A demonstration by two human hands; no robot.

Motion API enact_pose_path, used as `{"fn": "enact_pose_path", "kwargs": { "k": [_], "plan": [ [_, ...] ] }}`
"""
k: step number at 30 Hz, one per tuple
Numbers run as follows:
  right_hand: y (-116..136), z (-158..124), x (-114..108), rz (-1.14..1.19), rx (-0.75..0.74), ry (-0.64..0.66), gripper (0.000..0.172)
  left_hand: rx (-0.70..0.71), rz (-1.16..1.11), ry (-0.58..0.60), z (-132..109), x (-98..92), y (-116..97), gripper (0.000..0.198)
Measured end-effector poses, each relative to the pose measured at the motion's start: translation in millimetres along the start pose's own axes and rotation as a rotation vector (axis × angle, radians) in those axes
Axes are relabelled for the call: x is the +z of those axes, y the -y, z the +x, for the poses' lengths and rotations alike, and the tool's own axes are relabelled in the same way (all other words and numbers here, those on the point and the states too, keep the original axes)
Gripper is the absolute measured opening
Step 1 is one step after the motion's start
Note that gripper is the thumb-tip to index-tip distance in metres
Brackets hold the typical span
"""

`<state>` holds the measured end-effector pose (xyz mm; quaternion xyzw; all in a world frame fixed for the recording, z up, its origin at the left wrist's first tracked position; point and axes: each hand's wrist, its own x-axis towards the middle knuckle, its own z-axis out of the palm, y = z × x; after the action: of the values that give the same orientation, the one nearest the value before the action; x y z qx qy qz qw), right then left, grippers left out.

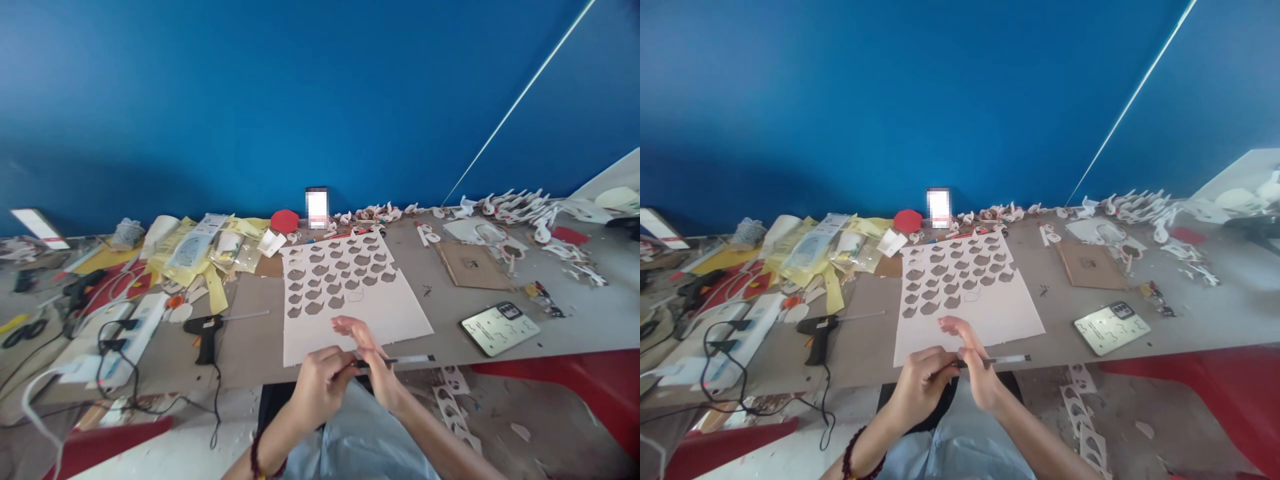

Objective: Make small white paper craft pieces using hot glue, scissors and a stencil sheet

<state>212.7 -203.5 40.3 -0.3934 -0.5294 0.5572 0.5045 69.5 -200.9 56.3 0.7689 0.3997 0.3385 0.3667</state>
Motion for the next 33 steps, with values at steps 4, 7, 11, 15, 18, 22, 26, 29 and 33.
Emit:
{"fn": "enact_pose_path", "kwargs": {
  "k": [4,7,11,15,18,22,26,29,33],
  "plan": [
    [0,-2,0,-0.007,0.007,0.027,0.041,-0.069,-0.093,0.020,0,-0.7,-4,0.027],
    [8,6,-8,0.016,-0.004,0.092,0.037,-0.132,-0.167,0.127,7,-5.9,-12,0.037],
    [27,40,-45,0.185,-0.015,-0.036,0.022,-0.177,-0.053,0.025,14,-19.3,-9,0.034],
    [34,91,-119,-0.197,0.059,-0.337,0.022,0.009,0.356,-0.226,12,-33.5,23,0.030],
    [21,124,-174,-0.743,0.139,-0.519,0.034,0.116,0.485,-0.289,6,-38.4,50,0.028],
    [-4,150,-215,-1.206,0.186,-0.470,0.037,0.076,0.432,-0.441,2,-35.2,65,0.037],
    [-20,163,-223,-1.269,0.173,-0.410,0.038,0.073,0.388,-0.511,10,-31.6,65,0.032],
    [-26,172,-224,-1.309,0.172,-0.413,0.040,0.061,0.392,-0.497,20,-32.5,68,0.032],
    [-28,183,-220,-1.354,0.203,-0.473,0.042,0.068,0.465,-0.425,30,-32.4,76,0.044]
  ]
}}
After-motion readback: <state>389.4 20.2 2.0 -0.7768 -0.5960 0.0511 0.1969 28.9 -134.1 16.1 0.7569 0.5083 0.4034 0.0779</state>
